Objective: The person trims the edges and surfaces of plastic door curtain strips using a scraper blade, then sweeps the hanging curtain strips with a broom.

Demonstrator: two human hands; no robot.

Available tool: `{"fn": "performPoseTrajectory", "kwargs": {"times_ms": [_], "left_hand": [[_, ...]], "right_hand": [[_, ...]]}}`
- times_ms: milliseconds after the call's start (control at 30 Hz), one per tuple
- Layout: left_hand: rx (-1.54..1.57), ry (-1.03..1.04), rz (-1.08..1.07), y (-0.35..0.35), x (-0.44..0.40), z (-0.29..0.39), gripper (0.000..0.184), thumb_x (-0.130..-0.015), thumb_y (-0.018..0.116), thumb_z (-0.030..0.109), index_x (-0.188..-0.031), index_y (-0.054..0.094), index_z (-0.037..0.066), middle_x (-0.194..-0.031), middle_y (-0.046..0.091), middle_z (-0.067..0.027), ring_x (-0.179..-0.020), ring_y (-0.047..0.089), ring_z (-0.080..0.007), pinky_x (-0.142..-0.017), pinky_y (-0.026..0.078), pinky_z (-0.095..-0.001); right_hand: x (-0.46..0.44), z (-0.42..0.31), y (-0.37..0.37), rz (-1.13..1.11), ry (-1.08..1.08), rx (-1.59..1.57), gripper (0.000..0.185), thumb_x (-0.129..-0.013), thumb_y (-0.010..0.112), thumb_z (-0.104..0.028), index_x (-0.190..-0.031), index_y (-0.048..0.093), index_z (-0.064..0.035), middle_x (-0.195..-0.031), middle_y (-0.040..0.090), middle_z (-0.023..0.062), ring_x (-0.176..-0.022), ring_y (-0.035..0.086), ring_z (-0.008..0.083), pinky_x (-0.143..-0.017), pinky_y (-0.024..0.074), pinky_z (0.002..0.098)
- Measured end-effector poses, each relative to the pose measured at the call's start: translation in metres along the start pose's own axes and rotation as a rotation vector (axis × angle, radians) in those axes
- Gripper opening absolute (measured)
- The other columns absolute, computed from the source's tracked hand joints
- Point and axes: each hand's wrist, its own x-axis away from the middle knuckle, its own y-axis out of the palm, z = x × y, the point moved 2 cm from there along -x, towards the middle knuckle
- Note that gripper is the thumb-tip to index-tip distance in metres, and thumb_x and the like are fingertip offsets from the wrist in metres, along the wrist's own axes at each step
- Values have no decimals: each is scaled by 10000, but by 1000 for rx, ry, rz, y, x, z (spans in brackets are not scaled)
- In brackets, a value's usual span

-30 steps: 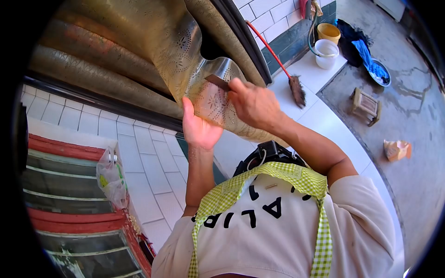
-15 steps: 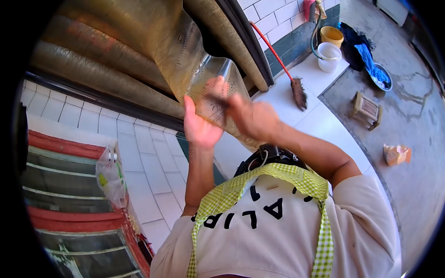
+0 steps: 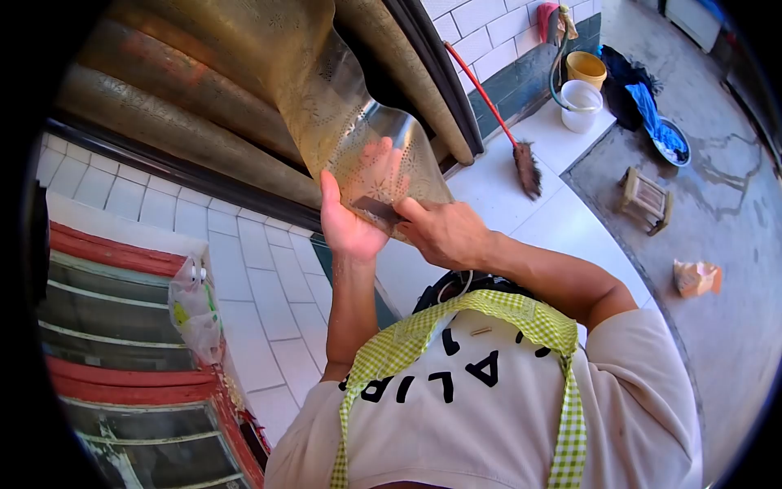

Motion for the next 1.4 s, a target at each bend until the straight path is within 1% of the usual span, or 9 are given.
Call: {"fn": "performPoseTrajectory", "kwargs": {"times_ms": [233,267,467,567,633,733,900,1300,1400], "left_hand": [[-79,-2,-85,-15,1,-1,609,-916,433,519,-1358,391,102,-1322,480,-102,-1191,458,-276,-1017,346,-462],[-174,28,73,-21,0,-3,593,-916,447,506,-1353,398,109,-1314,487,-101,-1178,468,-270,-1007,359,-456],[-372,190,264,-58,15,4,554,-927,457,467,-1343,404,106,-1298,500,-96,-1159,484,-260,-973,393,-456],[-376,173,244,-42,21,4,571,-939,417,486,-1353,387,95,-1303,494,-111,-1159,490,-288,-966,394,-474],[-281,114,230,-29,23,5,587,-944,387,504,-1359,376,88,-1306,490,-122,-1161,491,-312,-961,394,-490],[-159,-134,66,-25,20,4,650,-941,312,565,-1353,376,67,-1302,493,-137,-1147,507,-319,-967,394,-484],[-88,-195,6,-14,16,6,729,-934,191,604,-1402,290,54,-1367,419,-171,-1243,410,-406,-944,364,-601],[-106,-160,-19,-28,8,12,694,-947,204,578,-1379,348,54,-1366,422,-171,-1246,416,-347,-951,394,-569],[-119,-136,19,-39,5,16,649,-951,223,566,-1344,412,85,-1343,459,-164,-1224,431,-368,-914,409,-575]], "right_hand": [[-22,33,-44,238,169,-216,306,-883,540,-170,-1147,442,-52,-763,593,214,-701,607,387,-628,469,431],[-22,33,-47,236,161,-212,306,-883,540,-170,-1147,442,-52,-763,593,214,-701,607,387,-628,469,431],[-13,50,-34,167,256,-522,223,-925,539,-152,-1122,505,-54,-713,591,67,-634,580,116,-607,480,288],[-4,78,-35,350,428,-121,240,-916,547,-156,-1154,550,-124,-710,612,96,-599,593,185,-561,468,323],[-7,66,-47,386,422,-194,242,-896,567,-144,-1136,585,-113,-750,605,114,-623,590,217,-576,460,324],[-25,31,-58,174,-212,-65,222,-862,587,-85,-1081,616,-58,-825,570,123,-716,575,278,-639,462,331],[-71,28,-65,66,-351,73,219,-828,644,-183,-1011,616,-67,-833,593,119,-744,592,323,-642,479,382],[-47,35,-52,-14,-508,235,224,-824,631,-327,-985,616,-172,-807,540,49,-682,597,266,-543,481,373],[-17,42,-53,-322,-537,379,218,-820,635,-352,-879,564,-155,-757,495,58,-686,605,239,-514,485,362]]}}
